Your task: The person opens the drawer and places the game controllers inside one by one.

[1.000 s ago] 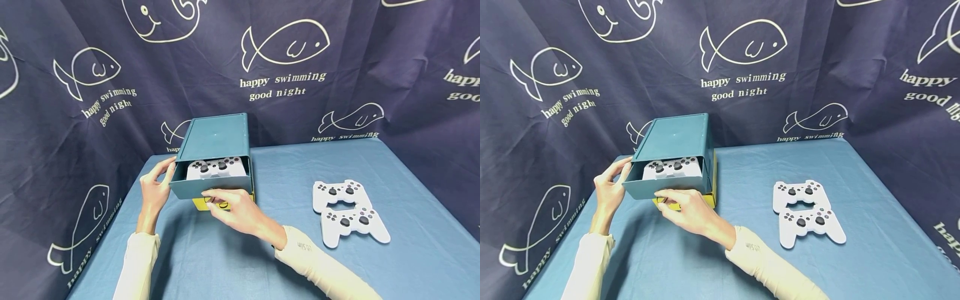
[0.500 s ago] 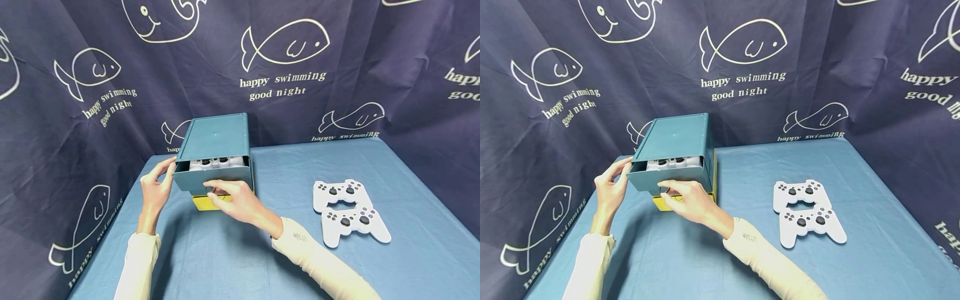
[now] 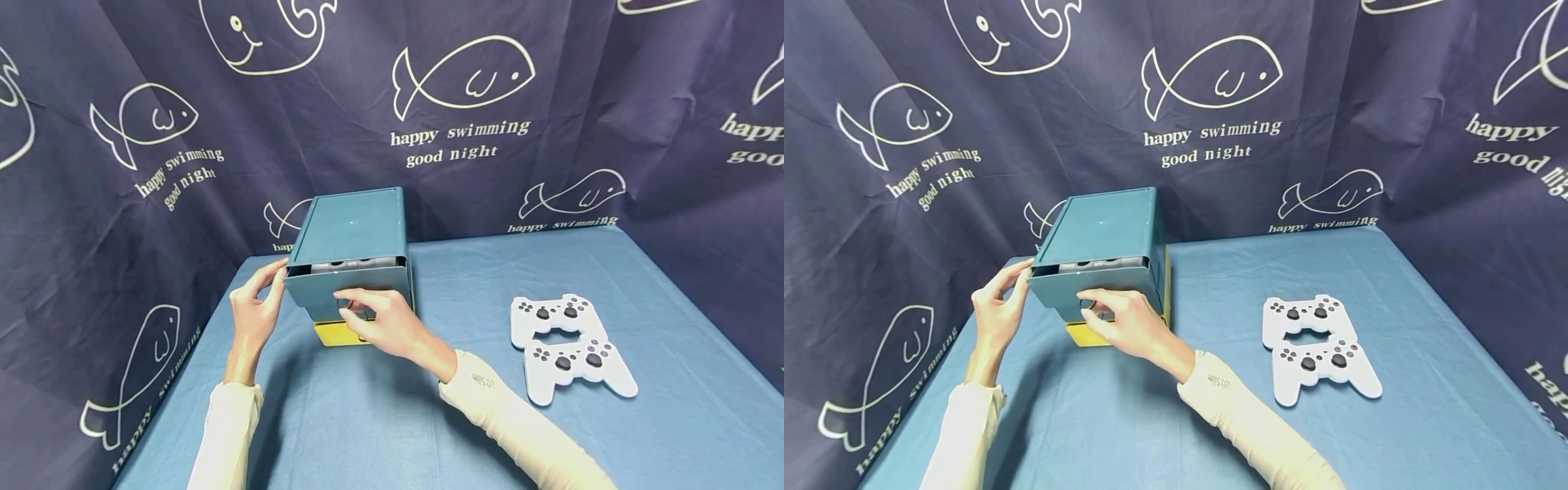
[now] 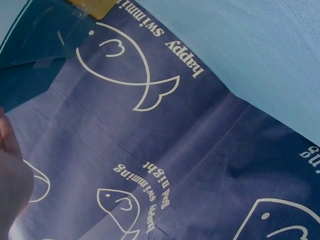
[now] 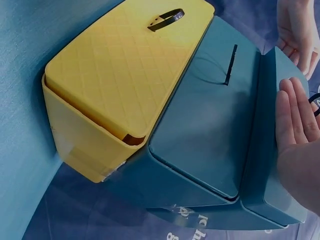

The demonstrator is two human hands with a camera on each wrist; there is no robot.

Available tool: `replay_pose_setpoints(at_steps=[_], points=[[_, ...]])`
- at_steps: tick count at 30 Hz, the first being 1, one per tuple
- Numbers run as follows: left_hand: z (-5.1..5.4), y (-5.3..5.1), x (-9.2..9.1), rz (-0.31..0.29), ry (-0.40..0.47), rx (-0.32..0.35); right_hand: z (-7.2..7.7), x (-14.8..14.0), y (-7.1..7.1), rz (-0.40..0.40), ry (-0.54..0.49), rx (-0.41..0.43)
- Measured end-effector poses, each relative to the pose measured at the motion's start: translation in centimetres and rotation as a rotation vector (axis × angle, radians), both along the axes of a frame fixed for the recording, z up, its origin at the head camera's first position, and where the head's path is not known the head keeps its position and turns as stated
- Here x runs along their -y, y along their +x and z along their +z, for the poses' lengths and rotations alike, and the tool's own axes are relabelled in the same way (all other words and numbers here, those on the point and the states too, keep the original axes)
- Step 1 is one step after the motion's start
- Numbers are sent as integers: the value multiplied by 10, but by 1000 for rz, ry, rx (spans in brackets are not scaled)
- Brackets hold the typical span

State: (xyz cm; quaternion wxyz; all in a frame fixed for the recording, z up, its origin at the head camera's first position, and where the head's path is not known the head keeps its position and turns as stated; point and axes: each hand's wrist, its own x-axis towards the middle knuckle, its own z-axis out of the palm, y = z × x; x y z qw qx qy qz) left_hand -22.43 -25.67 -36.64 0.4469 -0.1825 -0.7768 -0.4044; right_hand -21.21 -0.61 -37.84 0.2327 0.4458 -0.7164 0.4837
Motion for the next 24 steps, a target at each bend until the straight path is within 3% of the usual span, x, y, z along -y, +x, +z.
replay_pose_setpoints(at_steps=[24], points=[[-1, -1, 0, -27, 25, -26, -4, 3, -16, -53, -11, 2]])
